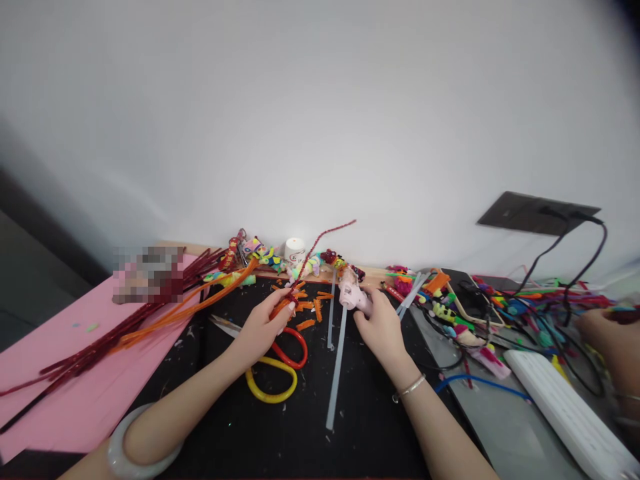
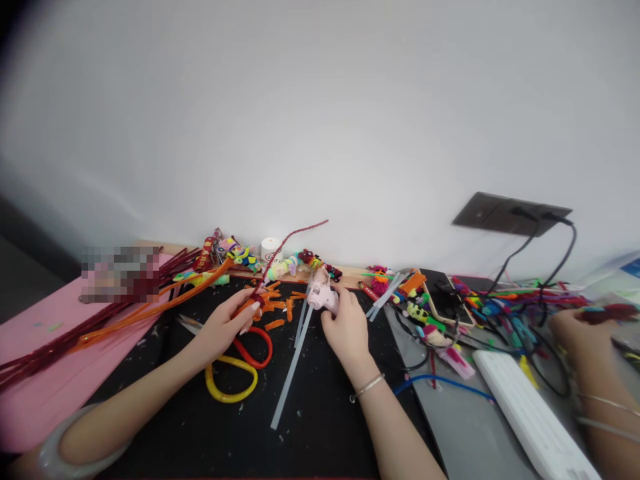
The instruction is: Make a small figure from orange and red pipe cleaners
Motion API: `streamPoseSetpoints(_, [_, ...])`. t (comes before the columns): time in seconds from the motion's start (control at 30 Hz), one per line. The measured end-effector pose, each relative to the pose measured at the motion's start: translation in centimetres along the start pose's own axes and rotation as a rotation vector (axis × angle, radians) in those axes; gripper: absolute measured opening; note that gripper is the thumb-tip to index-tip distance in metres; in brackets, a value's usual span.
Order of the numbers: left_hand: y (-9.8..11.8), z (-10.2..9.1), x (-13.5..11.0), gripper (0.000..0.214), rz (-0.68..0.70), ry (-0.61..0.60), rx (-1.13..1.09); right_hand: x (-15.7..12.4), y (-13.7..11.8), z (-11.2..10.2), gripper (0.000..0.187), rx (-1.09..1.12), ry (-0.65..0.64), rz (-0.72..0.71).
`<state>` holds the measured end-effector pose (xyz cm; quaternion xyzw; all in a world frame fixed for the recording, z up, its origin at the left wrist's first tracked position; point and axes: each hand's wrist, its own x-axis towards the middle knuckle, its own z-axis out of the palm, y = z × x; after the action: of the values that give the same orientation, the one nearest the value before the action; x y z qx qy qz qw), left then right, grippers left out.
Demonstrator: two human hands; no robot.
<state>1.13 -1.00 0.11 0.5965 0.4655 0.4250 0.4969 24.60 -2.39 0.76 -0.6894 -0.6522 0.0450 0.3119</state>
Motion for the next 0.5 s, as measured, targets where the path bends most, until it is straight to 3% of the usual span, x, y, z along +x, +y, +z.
streamPoseSetpoints(0.2, [-0.3,0.1,0.2,0.047,0.021,-0.1,-0.064,-0.9,-1.1,1.0,0.039,0.473,-0.025,-0.066])
streamPoseSetpoints(0.5, [-0.2,0.3,0.0,0.054,-0.045,-0.115,-0.248,-1.8,-2.3,1.2,0.031,0.577,-0.079,-0.145])
